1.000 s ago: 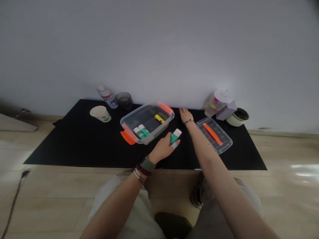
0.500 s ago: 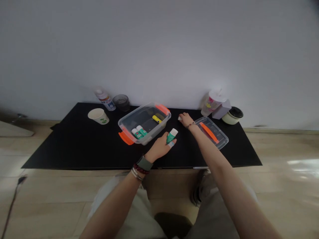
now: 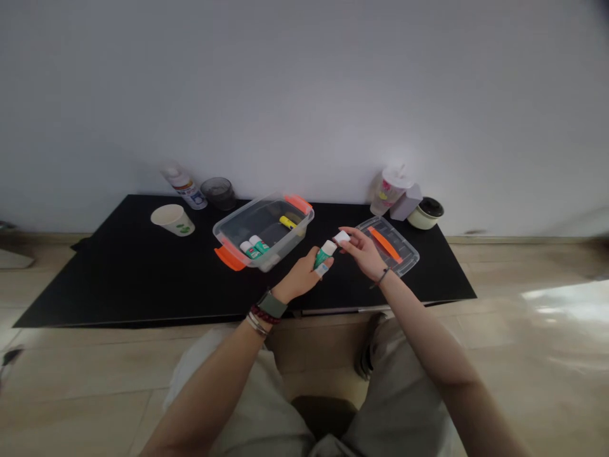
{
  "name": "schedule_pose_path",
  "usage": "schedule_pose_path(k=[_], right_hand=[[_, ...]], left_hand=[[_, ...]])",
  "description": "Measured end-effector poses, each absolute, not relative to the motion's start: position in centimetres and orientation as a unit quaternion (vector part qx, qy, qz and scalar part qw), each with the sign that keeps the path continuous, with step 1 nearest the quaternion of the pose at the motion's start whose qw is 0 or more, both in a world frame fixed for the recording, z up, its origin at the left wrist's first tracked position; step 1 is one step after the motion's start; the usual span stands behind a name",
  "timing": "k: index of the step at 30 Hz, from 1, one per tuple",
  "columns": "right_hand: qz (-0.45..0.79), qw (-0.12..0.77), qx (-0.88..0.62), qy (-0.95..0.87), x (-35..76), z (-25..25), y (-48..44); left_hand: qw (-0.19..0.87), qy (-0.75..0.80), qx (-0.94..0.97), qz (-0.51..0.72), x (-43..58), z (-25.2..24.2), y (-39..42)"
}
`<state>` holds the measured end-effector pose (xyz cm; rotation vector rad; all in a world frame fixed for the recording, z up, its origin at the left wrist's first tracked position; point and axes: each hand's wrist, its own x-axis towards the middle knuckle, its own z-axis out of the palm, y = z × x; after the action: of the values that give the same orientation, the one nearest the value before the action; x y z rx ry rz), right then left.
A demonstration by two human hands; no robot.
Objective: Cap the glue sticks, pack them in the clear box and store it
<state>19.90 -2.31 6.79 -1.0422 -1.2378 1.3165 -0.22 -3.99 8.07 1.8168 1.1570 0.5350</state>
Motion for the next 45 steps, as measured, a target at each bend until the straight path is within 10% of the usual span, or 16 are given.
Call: schedule_pose_path(k=[23,39,45], right_hand=[[0.256,0.363,-0.423,-0.79,20.7,12.7,-6.5],[0.119,0.298,-0.581,-0.748,17.6,10.7,-6.8],[0.126,0.331,-0.441,-0.825,18.5,12.3,-7.6]], left_hand=[[0.73,0.24,0.617,0.169,-1.2,10.3,-5.4],[0.489,0.359,0.762,0.228,0.5,10.1,-6.5],[0.692,0.234,0.661,0.172,-0.2,10.6,-7.0]])
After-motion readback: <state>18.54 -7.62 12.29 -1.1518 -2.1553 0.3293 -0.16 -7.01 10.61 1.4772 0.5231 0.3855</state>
